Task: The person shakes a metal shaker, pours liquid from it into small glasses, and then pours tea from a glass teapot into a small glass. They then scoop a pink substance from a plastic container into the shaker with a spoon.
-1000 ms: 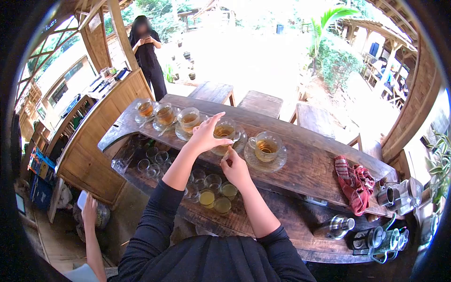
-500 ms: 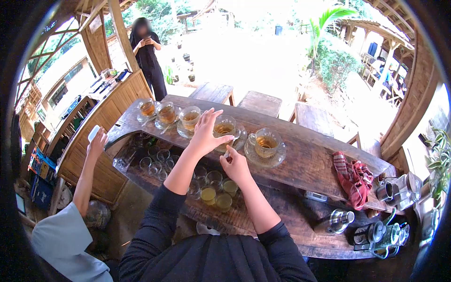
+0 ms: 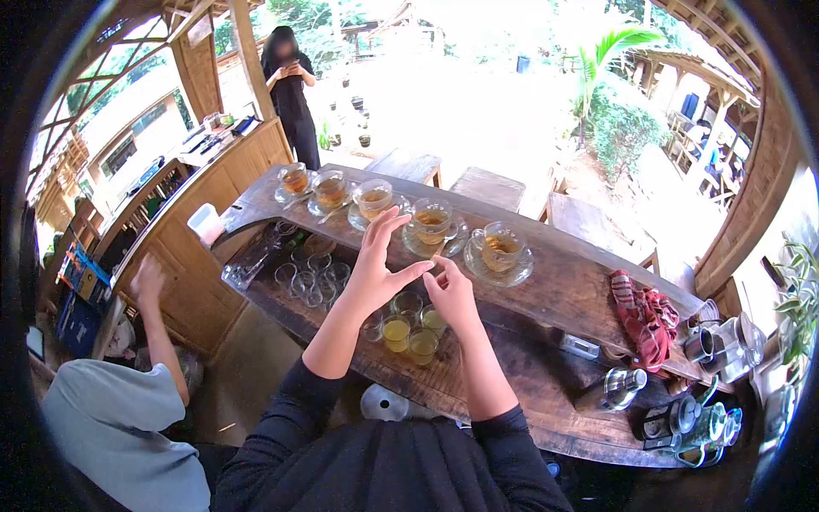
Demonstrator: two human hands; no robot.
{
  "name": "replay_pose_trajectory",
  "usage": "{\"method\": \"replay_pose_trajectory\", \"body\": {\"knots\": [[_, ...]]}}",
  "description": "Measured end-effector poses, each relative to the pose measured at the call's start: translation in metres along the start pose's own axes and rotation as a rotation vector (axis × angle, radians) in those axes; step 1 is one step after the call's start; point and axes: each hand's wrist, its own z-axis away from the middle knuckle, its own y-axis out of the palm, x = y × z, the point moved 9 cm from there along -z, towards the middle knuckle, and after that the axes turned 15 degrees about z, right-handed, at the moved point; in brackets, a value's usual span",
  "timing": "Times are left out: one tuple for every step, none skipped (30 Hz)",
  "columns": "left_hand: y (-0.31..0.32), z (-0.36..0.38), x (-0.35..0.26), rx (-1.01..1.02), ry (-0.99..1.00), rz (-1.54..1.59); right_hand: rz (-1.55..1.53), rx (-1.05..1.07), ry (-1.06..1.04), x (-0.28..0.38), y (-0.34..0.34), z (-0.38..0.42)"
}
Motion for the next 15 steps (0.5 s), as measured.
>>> {"method": "replay_pose_trajectory", "body": {"knots": [[-0.006,0.007,-0.007,-0.006,-0.002,-0.005,-0.002,0.006,-0.005,0.009,-0.004,0.007],[-0.013,0.014,-0.013,-0.017,-0.008,0.051,-0.128,0.020,0.005,0.018,-0.008,0.016],[-0.019,0.021,-0.020,-0.027,-0.014,0.107,-0.255,0.034,0.017,0.028,-0.012,0.025],[-0.026,0.028,-0.033,-0.034,0.050,0.139,-0.327,0.053,-0.017,0.046,-0.020,0.036],[-0.032,0.036,-0.040,-0.033,0.049,0.138,-0.328,0.053,-0.017,0.060,-0.027,0.048],[-0.031,0.045,-0.046,0.045,0.033,0.277,-0.379,0.047,-0.058,0.078,-0.036,0.060],[-0.028,0.052,-0.056,0.126,0.017,0.418,-0.428,0.038,-0.099,0.096,-0.046,0.073],[-0.030,0.060,-0.069,0.152,-0.003,0.476,-0.461,0.020,-0.156,0.113,-0.058,0.087],[-0.032,0.067,-0.079,0.162,-0.001,0.485,-0.457,0.009,-0.151,0.121,-0.067,0.101],[-0.031,0.075,-0.088,0.214,0.004,0.514,-0.399,-0.033,-0.241,0.136,-0.080,0.116],[-0.028,0.083,-0.097,0.272,0.010,0.547,-0.336,-0.079,-0.326,0.148,-0.092,0.132],[-0.027,0.088,-0.107,0.303,0.016,0.556,-0.306,-0.100,-0.333,0.152,-0.102,0.146],[-0.024,0.094,-0.111,0.329,0.026,0.578,-0.251,-0.140,-0.439,0.162,-0.114,0.159],[-0.021,0.100,-0.116,0.356,0.050,0.616,-0.208,-0.174,-0.492,0.169,-0.126,0.172],[-0.016,0.106,-0.120,0.384,0.074,0.656,-0.162,-0.207,-0.543,0.174,-0.137,0.185]]}}
